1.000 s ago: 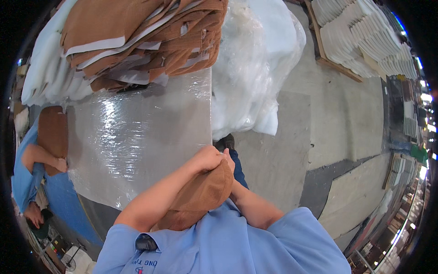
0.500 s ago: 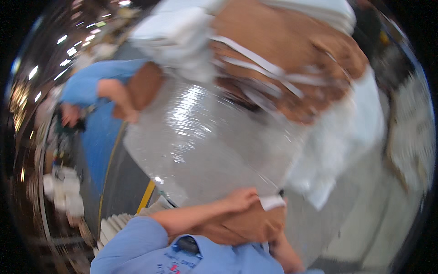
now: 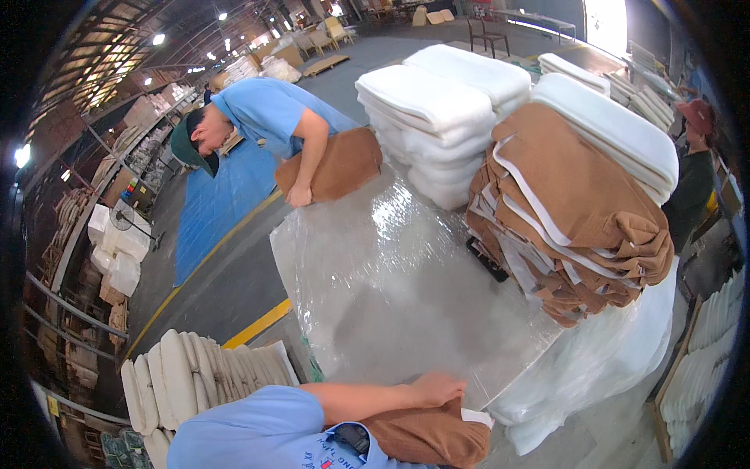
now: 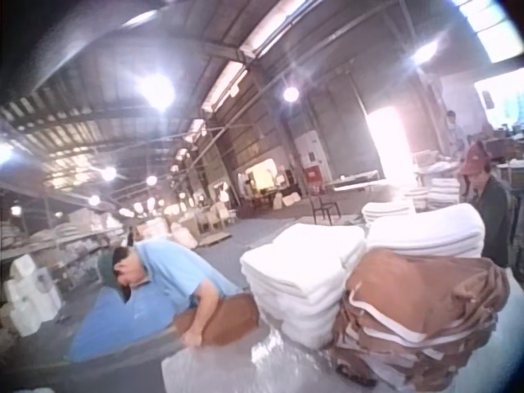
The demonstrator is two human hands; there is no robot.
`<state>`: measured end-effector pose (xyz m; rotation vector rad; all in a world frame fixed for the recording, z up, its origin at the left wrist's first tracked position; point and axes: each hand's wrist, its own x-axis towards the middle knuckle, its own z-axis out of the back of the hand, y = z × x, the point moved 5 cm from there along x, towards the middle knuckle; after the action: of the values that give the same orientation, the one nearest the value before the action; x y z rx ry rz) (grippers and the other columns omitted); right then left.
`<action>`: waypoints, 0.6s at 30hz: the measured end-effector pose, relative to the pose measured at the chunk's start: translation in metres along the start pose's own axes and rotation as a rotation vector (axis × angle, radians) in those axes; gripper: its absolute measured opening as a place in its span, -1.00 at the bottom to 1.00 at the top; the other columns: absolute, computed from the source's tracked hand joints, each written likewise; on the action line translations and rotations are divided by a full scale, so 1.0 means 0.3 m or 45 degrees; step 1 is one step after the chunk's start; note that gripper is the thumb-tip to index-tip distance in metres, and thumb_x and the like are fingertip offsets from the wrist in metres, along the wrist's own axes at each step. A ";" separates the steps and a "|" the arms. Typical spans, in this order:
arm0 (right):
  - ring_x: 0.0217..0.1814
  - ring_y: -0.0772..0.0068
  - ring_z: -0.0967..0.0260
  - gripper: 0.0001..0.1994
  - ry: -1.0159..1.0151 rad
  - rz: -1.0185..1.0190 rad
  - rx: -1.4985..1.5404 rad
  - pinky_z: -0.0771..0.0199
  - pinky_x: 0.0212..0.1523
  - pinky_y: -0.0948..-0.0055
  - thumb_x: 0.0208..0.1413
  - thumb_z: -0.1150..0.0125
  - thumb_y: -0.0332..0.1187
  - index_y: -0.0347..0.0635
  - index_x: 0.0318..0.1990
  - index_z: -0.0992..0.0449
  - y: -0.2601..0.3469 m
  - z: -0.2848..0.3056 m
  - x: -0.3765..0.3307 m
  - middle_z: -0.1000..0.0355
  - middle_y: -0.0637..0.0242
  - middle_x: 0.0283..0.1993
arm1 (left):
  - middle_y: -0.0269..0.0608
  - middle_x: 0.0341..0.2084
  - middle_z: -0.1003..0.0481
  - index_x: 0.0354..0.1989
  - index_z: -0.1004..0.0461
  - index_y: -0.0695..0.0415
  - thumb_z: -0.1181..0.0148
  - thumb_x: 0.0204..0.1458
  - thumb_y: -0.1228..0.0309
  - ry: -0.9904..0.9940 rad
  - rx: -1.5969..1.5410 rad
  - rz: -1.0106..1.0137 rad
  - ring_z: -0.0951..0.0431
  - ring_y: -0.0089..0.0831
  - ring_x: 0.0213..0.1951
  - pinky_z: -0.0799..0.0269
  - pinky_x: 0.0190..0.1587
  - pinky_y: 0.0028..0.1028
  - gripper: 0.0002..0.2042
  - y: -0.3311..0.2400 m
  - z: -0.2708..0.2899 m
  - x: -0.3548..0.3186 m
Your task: The person inserts white foam pads into brown fabric covers and ties the edges to secure them. The person repeatedly picks up a foam pad, places it into a cover, and ties the cover closed, stacking finished units nearby.
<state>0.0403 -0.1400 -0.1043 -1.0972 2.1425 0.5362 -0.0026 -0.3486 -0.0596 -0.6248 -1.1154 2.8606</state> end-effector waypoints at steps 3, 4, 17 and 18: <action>0.25 0.02 -0.45 -0.19 -0.014 0.101 0.020 -0.41 0.33 0.02 0.30 0.11 0.47 -0.13 0.23 -0.49 0.034 0.021 0.001 -0.51 0.10 0.21 | 0.19 0.23 -0.51 0.59 -0.10 -0.07 -0.08 0.31 -0.03 -0.336 -0.225 0.553 -0.48 0.13 0.30 -0.36 0.35 -0.01 -0.28 0.076 0.307 -0.056; 0.25 0.02 -0.45 -0.19 0.000 0.080 0.018 -0.41 0.33 0.02 0.30 0.12 0.47 -0.13 0.23 -0.49 0.018 0.009 -0.005 -0.51 0.10 0.21 | 0.21 0.12 -0.56 0.60 -0.01 0.02 -0.12 0.30 0.02 -0.566 -0.340 0.639 -0.55 0.10 0.18 -0.42 0.25 -0.01 -0.23 0.177 0.468 -0.135; 0.25 0.04 -0.45 -0.19 0.055 -0.009 0.241 -0.41 0.33 0.03 0.30 0.14 0.47 -0.12 0.23 -0.48 -0.016 -0.082 0.045 -0.50 0.11 0.21 | -0.38 -0.26 -0.55 0.36 -0.43 0.06 -0.09 0.38 0.36 -0.383 -0.607 0.272 -0.56 -0.55 -0.16 -0.52 -0.09 -0.47 -0.61 0.179 0.847 -0.151; 0.25 0.05 -0.45 -0.19 0.047 -0.027 0.279 -0.41 0.33 0.03 0.30 0.14 0.47 -0.12 0.23 -0.48 -0.021 -0.095 0.033 -0.50 0.11 0.21 | -0.35 -0.13 -0.59 0.34 -0.45 0.08 -0.12 0.39 0.25 -0.131 -0.690 0.320 -0.57 -0.50 -0.07 -0.54 0.02 -0.38 -0.60 0.143 0.613 -0.126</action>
<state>0.0308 -0.1666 -0.0917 -1.0129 2.1594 0.2657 -0.0295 -0.5056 0.0487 -0.6741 -1.9905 2.8037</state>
